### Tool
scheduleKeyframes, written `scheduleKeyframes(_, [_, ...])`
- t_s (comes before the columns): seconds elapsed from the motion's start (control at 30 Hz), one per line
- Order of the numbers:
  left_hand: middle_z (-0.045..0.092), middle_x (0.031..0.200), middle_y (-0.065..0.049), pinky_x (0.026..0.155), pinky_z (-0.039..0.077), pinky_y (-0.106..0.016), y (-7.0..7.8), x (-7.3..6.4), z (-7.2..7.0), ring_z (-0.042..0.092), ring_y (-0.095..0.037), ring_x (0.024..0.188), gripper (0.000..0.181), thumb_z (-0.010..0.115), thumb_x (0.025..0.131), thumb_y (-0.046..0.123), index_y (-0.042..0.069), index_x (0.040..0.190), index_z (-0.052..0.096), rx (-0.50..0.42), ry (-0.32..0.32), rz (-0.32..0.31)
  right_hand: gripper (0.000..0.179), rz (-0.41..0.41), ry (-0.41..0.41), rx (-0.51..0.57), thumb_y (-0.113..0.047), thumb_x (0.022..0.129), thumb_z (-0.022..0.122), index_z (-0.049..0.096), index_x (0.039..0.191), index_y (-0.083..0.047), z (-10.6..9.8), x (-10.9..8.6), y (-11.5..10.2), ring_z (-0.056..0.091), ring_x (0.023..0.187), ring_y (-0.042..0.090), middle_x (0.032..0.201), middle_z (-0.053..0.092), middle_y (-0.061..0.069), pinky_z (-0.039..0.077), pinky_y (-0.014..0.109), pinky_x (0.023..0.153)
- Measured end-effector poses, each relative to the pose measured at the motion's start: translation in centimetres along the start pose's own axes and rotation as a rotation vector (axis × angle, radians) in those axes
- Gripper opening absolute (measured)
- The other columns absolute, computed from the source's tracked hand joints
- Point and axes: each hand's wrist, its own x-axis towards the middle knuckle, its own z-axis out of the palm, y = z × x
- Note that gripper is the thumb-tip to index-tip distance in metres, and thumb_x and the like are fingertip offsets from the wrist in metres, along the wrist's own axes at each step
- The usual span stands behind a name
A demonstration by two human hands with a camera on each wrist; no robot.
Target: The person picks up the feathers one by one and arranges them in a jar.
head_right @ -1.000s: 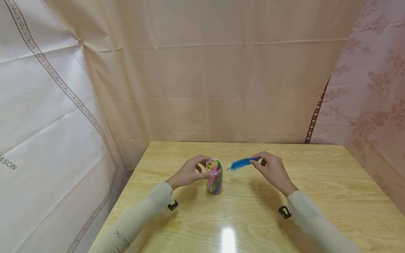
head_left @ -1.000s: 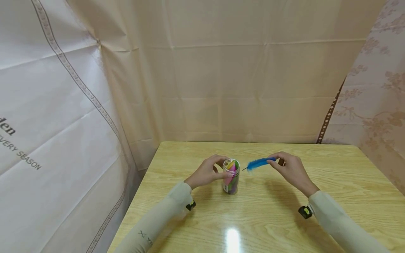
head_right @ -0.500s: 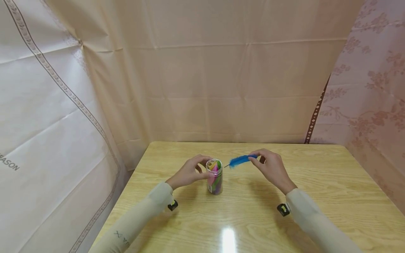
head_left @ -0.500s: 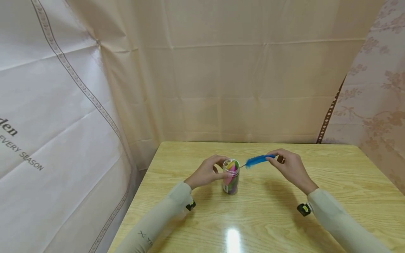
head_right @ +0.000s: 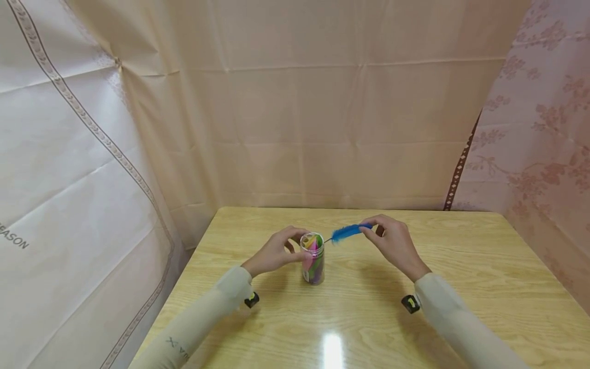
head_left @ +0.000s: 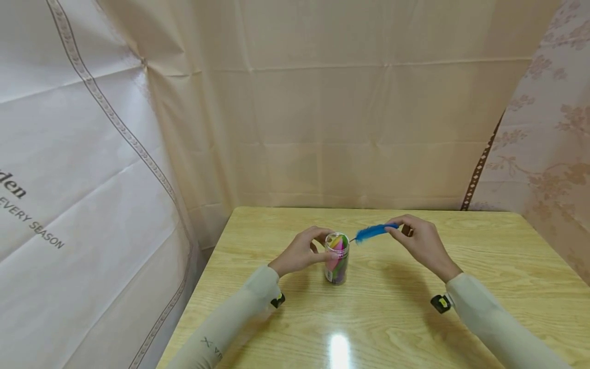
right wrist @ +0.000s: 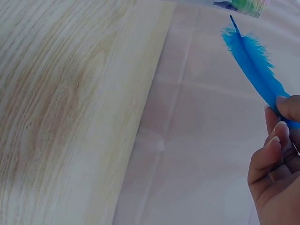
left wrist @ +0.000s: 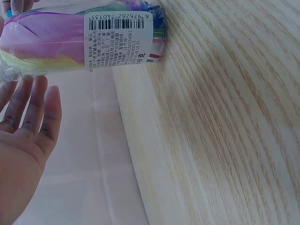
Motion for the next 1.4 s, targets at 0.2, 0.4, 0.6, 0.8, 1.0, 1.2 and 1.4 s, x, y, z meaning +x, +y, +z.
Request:
scheduleKeyframes(0.2, [0.059,0.111,0.005,0.071,0.053,-0.029,0.1,-0.1,0.0,0.055,-0.010,0.097,0.053,0.073,0.079,0.049,0.036,0.127,0.055,-0.007,-0.001,-0.002,0.014,-0.008,0.000,0.004,-0.030,0.091,0.066,0.071,0.102,-0.022,0.0,0.3,-0.3,0.050,0.058,0.010,0.078,0.061,-0.009,0.041,0.026,0.046])
scheduleKeyframes(0.4, [0.060,0.113,-0.002,0.072,0.053,-0.031,0.1,0.0,0.0,0.055,-0.009,0.097,0.054,0.073,0.079,0.049,0.033,0.128,0.056,-0.001,0.000,0.002,0.013,-0.016,0.005,0.020,-0.030,0.090,0.067,0.071,0.101,-0.024,0.1,0.6,-0.7,0.048,0.055,0.011,0.073,0.058,-0.009,0.040,0.026,0.045])
scheduleKeyframes(0.6, [0.059,0.113,-0.001,0.072,0.052,-0.028,0.3,-0.1,0.0,0.054,-0.007,0.098,0.056,0.072,0.079,0.052,0.031,0.129,0.056,0.023,-0.004,-0.010,0.011,-0.013,-0.002,0.037,-0.029,0.090,0.068,0.071,0.100,-0.027,0.2,0.8,-1.2,0.044,0.052,0.011,0.072,0.055,-0.009,0.038,0.026,0.045])
scheduleKeyframes(0.8, [0.059,0.113,-0.002,0.072,0.052,-0.029,0.3,-0.1,0.0,0.054,-0.007,0.098,0.055,0.072,0.080,0.051,0.030,0.128,0.056,0.025,-0.003,-0.010,0.011,-0.034,-0.004,0.043,-0.026,0.089,0.068,0.070,0.100,-0.028,0.3,0.9,-1.4,0.044,0.052,0.011,0.073,0.055,-0.010,0.037,0.026,0.046])
scheduleKeyframes(1.0, [0.059,0.114,-0.004,0.073,0.052,-0.029,0.2,-0.1,0.0,0.054,-0.007,0.098,0.056,0.072,0.079,0.051,0.030,0.128,0.056,0.019,-0.004,-0.011,0.011,-0.058,0.001,0.047,-0.026,0.089,0.070,0.071,0.100,-0.028,0.4,1.2,-1.6,0.041,0.051,0.011,0.070,0.053,-0.011,0.036,0.025,0.044])
scheduleKeyframes(1.2, [0.059,0.114,-0.004,0.073,0.052,-0.031,0.3,-0.1,0.0,0.054,-0.007,0.098,0.056,0.072,0.079,0.051,0.030,0.129,0.056,0.014,-0.004,-0.007,0.013,-0.088,0.004,0.067,-0.022,0.087,0.071,0.071,0.099,-0.027,0.6,1.4,-2.1,0.041,0.050,0.010,0.071,0.054,-0.011,0.036,0.024,0.044])
scheduleKeyframes(1.4, [0.059,0.114,-0.004,0.073,0.052,-0.030,0.2,-0.1,0.0,0.054,-0.007,0.098,0.056,0.072,0.079,0.051,0.031,0.129,0.056,0.017,-0.001,-0.005,0.014,-0.110,0.011,0.081,-0.021,0.088,0.070,0.071,0.100,-0.026,0.6,1.6,-2.4,0.039,0.050,0.010,0.069,0.052,-0.010,0.034,0.024,0.043])
